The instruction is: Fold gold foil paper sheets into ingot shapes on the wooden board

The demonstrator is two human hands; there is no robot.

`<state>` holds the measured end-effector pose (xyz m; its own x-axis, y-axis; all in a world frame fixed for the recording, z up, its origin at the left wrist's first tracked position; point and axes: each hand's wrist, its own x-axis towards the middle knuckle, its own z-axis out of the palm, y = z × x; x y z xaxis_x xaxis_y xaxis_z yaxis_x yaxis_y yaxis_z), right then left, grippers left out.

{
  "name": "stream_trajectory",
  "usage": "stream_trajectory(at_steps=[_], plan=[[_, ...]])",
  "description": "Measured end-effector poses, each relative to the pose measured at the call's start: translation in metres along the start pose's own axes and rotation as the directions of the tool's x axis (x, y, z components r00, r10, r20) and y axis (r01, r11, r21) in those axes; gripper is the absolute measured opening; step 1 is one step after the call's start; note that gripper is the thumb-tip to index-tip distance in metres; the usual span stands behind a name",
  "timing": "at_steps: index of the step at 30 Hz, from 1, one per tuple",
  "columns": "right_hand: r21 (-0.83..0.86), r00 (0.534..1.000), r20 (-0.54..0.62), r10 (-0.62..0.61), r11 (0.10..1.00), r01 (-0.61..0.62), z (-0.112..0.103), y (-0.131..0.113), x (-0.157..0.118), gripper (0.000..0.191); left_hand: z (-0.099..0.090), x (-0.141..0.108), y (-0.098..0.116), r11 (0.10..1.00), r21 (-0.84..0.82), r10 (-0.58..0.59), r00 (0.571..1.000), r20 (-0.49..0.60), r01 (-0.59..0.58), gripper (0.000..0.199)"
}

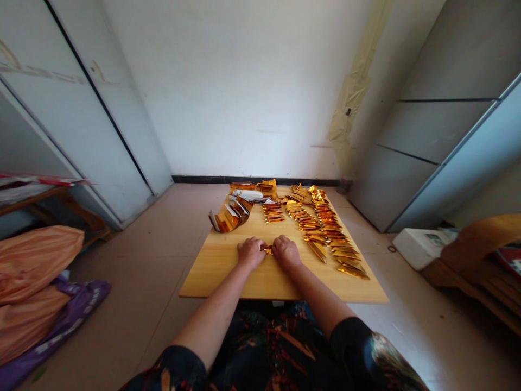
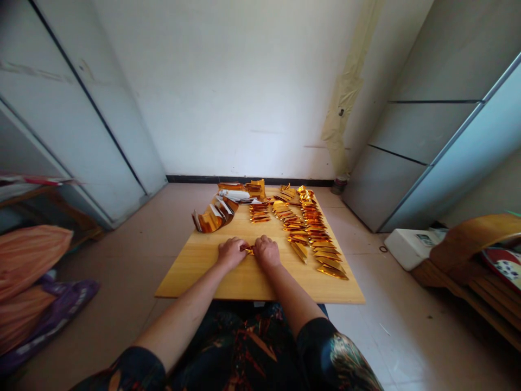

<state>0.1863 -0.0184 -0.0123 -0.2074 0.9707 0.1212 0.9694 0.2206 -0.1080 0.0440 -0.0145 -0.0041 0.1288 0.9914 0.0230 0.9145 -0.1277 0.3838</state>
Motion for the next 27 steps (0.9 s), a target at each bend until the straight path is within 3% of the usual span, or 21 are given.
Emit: stream_trajectory(at_steps=[5,13,19,23,27], plan=[[0.022,1.000,-0.015,-0.010,1.000,0.010,0.006,0.002,0.002,0.020,0.002,0.000,-0.001,0.997,-0.071,0.030,0.999,-0.013,-0.031,0.027],[0.023,0.999,-0.021,-0.034,0.999,0.034,0.013,0.005,0.004,0.023,0.002,0.004,0.004,0.995,-0.099,-0.030,0.999,0.022,0.032,0.030],[0.067,0.998,-0.044,-0.034,0.997,0.037,0.006,0.001,0.002,0.019,0.007,0.004,0.005,0.972,-0.205,-0.125,0.991,-0.041,0.114,0.032],[0.100,1.000,-0.013,-0.026,0.995,0.028,-0.002,-0.005,0.003,0.018,0.012,0.005,0.008,0.924,-0.360,-0.178,0.979,-0.104,0.129,0.032],[0.221,0.996,-0.033,0.088,0.972,-0.078,-0.004,-0.008,0.007,0.015,0.018,0.008,0.010,0.817,-0.574,-0.162,0.975,-0.152,0.046,0.036]])
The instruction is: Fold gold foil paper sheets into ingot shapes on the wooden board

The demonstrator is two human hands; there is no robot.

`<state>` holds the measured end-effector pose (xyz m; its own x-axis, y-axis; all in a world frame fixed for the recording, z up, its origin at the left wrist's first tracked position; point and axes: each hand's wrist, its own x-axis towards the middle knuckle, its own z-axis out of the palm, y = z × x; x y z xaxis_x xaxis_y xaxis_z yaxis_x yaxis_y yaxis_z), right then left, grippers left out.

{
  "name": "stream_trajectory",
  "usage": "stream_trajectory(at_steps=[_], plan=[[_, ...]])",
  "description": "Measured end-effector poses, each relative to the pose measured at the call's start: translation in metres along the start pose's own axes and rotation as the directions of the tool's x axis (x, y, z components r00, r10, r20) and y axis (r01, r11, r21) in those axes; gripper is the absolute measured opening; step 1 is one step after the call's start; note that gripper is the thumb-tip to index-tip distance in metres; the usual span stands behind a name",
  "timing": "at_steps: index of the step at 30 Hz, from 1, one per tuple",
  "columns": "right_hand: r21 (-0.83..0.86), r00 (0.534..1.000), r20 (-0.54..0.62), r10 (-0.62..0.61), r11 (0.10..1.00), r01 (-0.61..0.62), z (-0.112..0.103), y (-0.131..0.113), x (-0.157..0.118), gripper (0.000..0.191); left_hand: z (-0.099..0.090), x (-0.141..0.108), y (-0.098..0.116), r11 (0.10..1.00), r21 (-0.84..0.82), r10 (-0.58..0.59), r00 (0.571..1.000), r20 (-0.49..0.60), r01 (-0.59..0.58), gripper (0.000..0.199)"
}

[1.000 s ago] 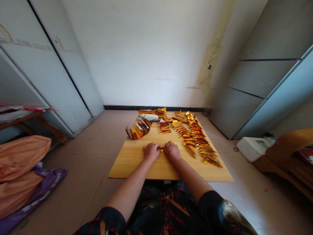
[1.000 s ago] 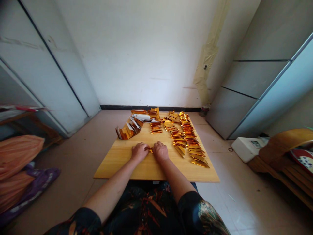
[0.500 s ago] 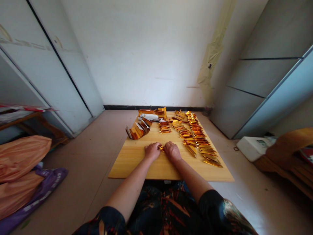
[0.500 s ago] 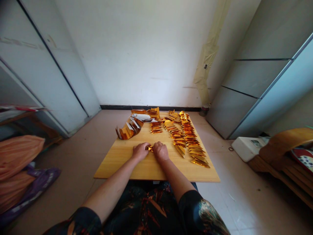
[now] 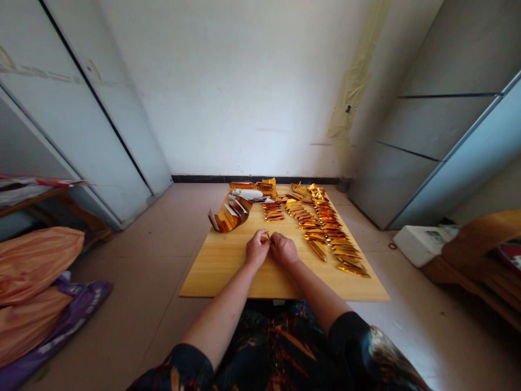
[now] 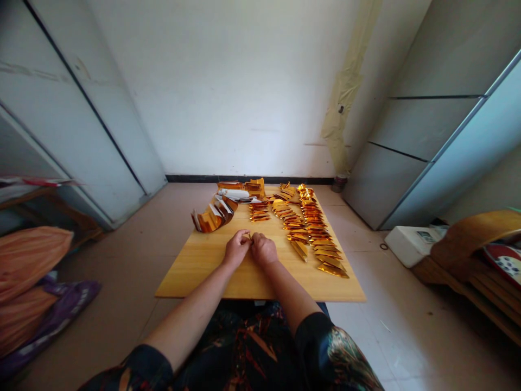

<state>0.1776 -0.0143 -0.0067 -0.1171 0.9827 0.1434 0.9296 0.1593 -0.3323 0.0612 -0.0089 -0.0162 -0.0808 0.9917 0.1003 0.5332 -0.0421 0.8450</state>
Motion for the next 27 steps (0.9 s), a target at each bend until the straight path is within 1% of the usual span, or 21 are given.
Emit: stream_trajectory(at_steps=[3,6,8,10,12,13,15,17,18,20,23,25,27], plan=[[0.205,0.994,-0.041,0.104,0.974,-0.094,0.005,0.001,0.004,0.010,0.004,0.001,-0.002,0.996,-0.092,-0.008,1.000,-0.028,0.005,0.043],[0.368,0.974,-0.058,0.220,0.912,-0.184,0.010,0.004,0.007,0.008,0.007,0.000,-0.003,0.994,-0.105,0.034,0.999,0.008,-0.033,0.037],[0.421,0.961,-0.051,0.272,0.878,-0.227,0.011,0.005,0.008,0.016,0.007,-0.002,-0.004,0.992,-0.069,0.106,0.994,0.021,-0.104,0.036],[0.418,0.958,-0.048,0.284,0.876,-0.240,0.010,0.004,0.007,0.031,0.006,-0.004,-0.004,0.982,0.030,0.186,0.983,0.003,-0.186,0.042],[0.346,0.967,-0.097,0.236,0.919,-0.190,0.006,0.002,0.003,0.039,0.004,-0.006,-0.005,0.942,0.175,0.289,0.957,0.002,-0.285,0.043],[0.282,0.974,-0.137,0.180,0.950,-0.136,0.004,0.002,0.000,0.038,0.003,-0.006,-0.006,0.907,0.244,0.349,0.937,0.024,-0.344,0.041],[0.111,0.982,-0.188,0.021,0.994,0.000,-0.001,0.002,-0.005,0.028,0.002,-0.007,-0.008,0.821,0.340,0.453,0.886,0.099,-0.458,0.033],[-0.053,0.980,-0.167,-0.107,0.994,0.100,-0.004,0.005,-0.010,0.016,0.002,-0.007,-0.009,0.759,0.386,0.501,0.849,0.170,-0.525,0.029],[-0.107,0.980,-0.151,-0.133,0.987,0.117,-0.004,0.007,-0.011,0.014,0.002,-0.007,-0.010,0.744,0.398,0.504,0.842,0.191,-0.536,0.029],[-0.149,0.983,-0.130,-0.128,0.983,0.108,-0.004,0.012,-0.013,0.014,0.003,-0.007,-0.010,0.739,0.413,0.490,0.845,0.215,-0.533,0.029],[-0.139,0.986,-0.081,-0.147,0.981,0.135,-0.001,0.018,-0.012,0.015,0.002,-0.006,-0.010,0.757,0.410,0.447,0.861,0.244,-0.509,0.030],[-0.143,0.983,-0.041,-0.177,0.975,0.169,-0.001,0.021,-0.011,0.017,0.000,-0.006,-0.011,0.785,0.394,0.412,0.878,0.243,-0.477,0.028],[-0.150,0.983,-0.022,-0.182,0.973,0.177,-0.002,0.022,-0.010,0.019,-0.002,-0.005,-0.012,0.829,0.370,0.363,0.907,0.212,-0.419,0.028]])
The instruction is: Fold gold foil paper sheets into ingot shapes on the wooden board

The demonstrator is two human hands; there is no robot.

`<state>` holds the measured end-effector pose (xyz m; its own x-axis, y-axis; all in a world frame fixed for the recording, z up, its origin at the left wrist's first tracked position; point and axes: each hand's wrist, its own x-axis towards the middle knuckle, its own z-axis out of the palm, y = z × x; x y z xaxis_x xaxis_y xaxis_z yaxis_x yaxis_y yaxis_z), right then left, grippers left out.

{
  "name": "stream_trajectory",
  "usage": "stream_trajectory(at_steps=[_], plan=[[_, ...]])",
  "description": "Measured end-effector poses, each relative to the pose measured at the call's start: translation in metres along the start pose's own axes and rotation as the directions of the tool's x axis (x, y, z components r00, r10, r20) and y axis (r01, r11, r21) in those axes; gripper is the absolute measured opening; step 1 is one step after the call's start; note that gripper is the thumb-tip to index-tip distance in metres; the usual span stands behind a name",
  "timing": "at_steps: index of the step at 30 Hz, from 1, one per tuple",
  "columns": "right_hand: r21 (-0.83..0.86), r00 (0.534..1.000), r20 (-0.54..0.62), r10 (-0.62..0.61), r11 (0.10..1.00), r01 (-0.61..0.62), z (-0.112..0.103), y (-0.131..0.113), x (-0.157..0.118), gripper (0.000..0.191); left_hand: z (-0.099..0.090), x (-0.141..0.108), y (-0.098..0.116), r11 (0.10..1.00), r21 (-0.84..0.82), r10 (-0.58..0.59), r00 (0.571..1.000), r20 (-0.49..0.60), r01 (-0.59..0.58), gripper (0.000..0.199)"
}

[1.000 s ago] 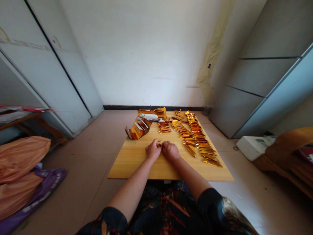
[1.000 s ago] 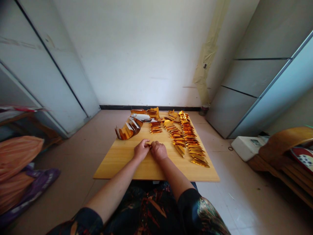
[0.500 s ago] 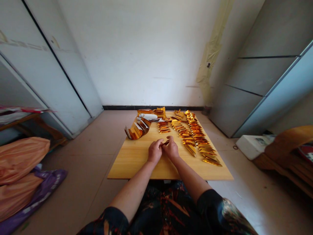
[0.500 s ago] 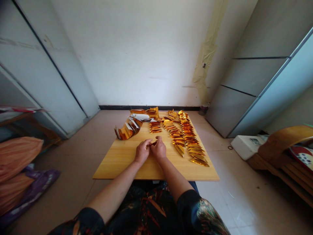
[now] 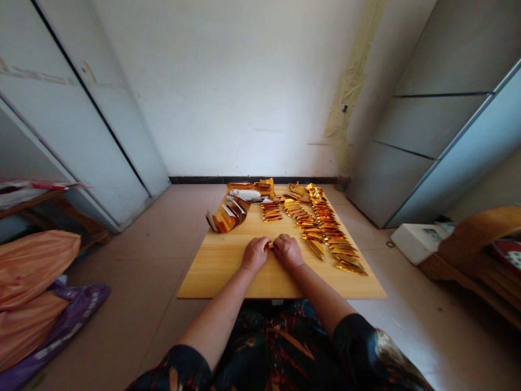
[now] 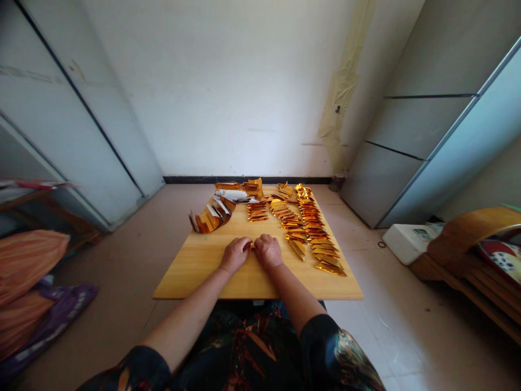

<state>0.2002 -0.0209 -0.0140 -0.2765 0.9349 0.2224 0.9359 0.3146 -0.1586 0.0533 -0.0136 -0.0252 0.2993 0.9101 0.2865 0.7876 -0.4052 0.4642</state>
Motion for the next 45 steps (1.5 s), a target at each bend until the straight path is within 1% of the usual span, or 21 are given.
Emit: stream_trajectory(at_steps=[3,6,10,13,16,21,23,25,28,31,33,35,37,40,42,45], plan=[[0.014,0.999,0.031,0.008,1.000,-0.008,-0.004,0.002,0.001,0.021,-0.003,0.000,-0.003,0.992,-0.073,-0.102,0.995,0.014,0.103,0.031],[0.042,0.997,0.067,0.037,0.998,-0.040,-0.008,0.002,0.001,0.021,-0.005,0.000,-0.002,0.978,-0.126,-0.162,0.986,0.040,0.166,0.027],[0.053,0.990,0.103,0.091,0.994,-0.097,-0.011,0.002,0.004,0.022,-0.008,0.001,0.002,0.965,-0.111,-0.236,0.971,0.038,0.239,0.022],[0.034,0.976,0.136,0.171,0.984,-0.177,-0.012,0.000,0.007,0.022,-0.008,0.001,0.003,0.966,-0.078,-0.243,0.970,0.029,0.245,0.027],[0.007,0.948,0.176,0.265,0.963,-0.270,-0.015,-0.004,0.010,0.023,-0.006,0.001,0.002,0.970,-0.067,-0.232,0.973,0.012,0.233,0.032],[0.001,0.914,0.239,0.329,0.941,-0.339,-0.022,-0.008,0.012,0.022,-0.005,0.002,0.004,0.970,-0.016,-0.241,0.970,-0.027,0.241,0.038],[-0.007,0.910,0.239,0.337,0.938,-0.346,-0.023,-0.009,0.012,0.022,-0.004,0.002,0.006,0.973,0.010,-0.228,0.973,-0.033,0.229,0.040],[-0.017,0.918,0.226,0.327,0.943,-0.332,-0.022,-0.008,0.011,0.022,-0.004,0.002,0.008,0.974,0.027,-0.224,0.974,-0.037,0.225,0.041],[-0.025,0.940,0.201,0.275,0.961,-0.275,-0.019,-0.006,0.008,0.022,-0.003,0.002,0.010,0.968,0.049,-0.243,0.969,-0.044,0.245,0.040],[-0.031,0.946,0.209,0.247,0.969,-0.246,-0.019,-0.004,0.008,0.023,-0.004,0.006,0.013,0.961,0.070,-0.268,0.963,-0.029,0.269,0.041],[-0.033,0.935,0.230,0.270,0.962,-0.269,-0.021,-0.005,0.011,0.023,-0.004,0.011,0.014,0.954,0.077,-0.292,0.956,0.009,0.290,0.041],[-0.026,0.913,0.263,0.312,0.948,-0.316,-0.025,-0.008,0.016,0.022,-0.005,0.018,0.015,0.944,0.075,-0.325,0.944,0.058,0.321,0.039],[-0.010,0.876,0.314,0.365,0.924,-0.381,-0.029,-0.011,0.021,0.022,-0.006,0.023,0.015,0.936,0.068,-0.351,0.932,0.093,0.345,0.038],[0.024,0.826,0.377,0.420,0.887,-0.462,-0.036,-0.015,0.026,0.022,-0.006,0.026,0.013,0.929,0.049,-0.370,0.923,0.109,0.367,0.036],[0.037,0.812,0.390,0.434,0.874,-0.485,-0.038,-0.016,0.027,0.022,-0.006,0.026,0.010,0.929,0.032,-0.369,0.922,0.114,0.368,0.035],[0.041,0.808,0.399,0.434,0.872,-0.488,-0.038,-0.015,0.027,0.022,-0.006,0.022,0.007,0.931,0.000,-0.363,0.925,0.116,0.365,0.035]])
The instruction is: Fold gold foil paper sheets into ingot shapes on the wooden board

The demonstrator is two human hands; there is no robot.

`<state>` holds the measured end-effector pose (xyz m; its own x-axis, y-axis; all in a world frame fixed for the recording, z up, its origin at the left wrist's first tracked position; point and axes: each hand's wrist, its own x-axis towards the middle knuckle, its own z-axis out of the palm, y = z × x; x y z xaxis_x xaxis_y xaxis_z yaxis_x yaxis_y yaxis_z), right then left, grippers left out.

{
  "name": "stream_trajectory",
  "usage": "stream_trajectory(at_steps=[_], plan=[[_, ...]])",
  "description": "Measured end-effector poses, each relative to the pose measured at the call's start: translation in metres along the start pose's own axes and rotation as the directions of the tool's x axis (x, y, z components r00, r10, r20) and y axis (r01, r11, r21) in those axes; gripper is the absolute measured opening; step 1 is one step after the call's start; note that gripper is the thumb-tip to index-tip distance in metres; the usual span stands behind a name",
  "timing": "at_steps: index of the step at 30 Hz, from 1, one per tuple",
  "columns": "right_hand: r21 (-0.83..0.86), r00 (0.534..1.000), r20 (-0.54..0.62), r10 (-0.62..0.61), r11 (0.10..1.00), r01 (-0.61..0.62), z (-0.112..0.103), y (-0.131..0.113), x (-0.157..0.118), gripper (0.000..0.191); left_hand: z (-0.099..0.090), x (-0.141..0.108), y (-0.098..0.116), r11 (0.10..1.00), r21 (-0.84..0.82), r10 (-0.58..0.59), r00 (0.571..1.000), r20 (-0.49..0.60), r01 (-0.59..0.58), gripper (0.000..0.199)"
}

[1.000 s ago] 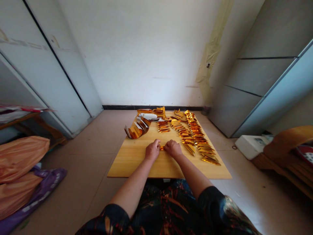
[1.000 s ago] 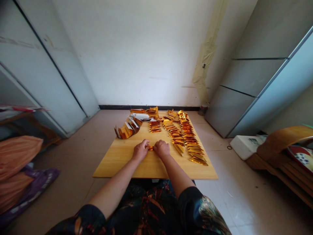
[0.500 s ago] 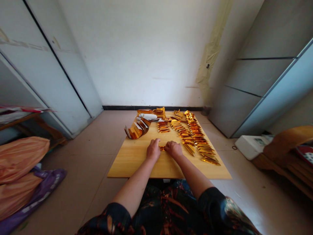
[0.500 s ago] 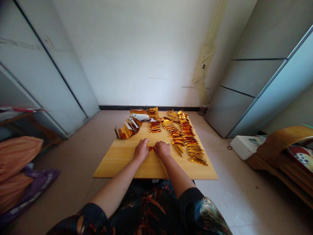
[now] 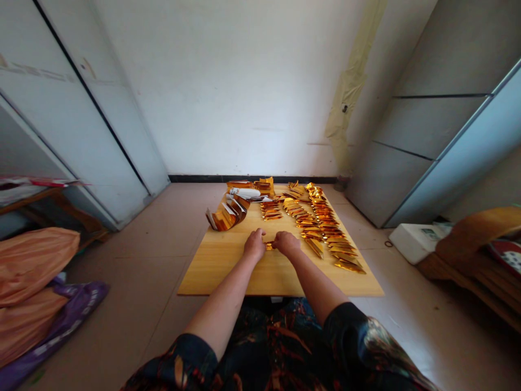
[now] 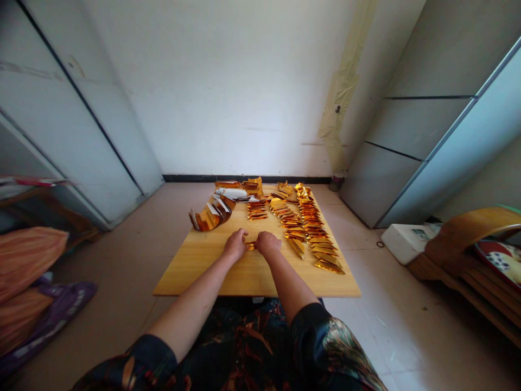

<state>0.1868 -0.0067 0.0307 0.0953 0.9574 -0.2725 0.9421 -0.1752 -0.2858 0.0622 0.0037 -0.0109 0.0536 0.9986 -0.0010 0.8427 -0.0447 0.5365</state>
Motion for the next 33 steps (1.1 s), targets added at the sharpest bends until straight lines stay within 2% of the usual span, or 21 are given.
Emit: stream_trajectory(at_steps=[6,11,22,33], plan=[[0.011,1.000,-0.003,-0.007,1.000,0.007,0.005,0.005,0.005,0.023,0.000,-0.002,0.001,1.000,0.010,0.025,1.000,0.001,-0.025,0.027],[0.010,1.000,-0.008,0.009,1.000,-0.009,0.004,0.003,0.002,0.022,-0.002,-0.001,0.008,0.996,0.077,-0.036,0.999,0.020,0.034,0.028],[0.000,0.997,-0.054,0.063,0.998,-0.063,0.007,-0.005,0.001,0.039,-0.013,-0.007,0.016,0.979,0.182,-0.102,0.992,0.075,0.087,0.025],[0.013,0.997,-0.074,0.025,1.000,-0.025,0.010,0.007,0.002,0.027,-0.016,-0.009,0.015,0.980,0.150,-0.145,0.985,0.092,0.130,0.023]])
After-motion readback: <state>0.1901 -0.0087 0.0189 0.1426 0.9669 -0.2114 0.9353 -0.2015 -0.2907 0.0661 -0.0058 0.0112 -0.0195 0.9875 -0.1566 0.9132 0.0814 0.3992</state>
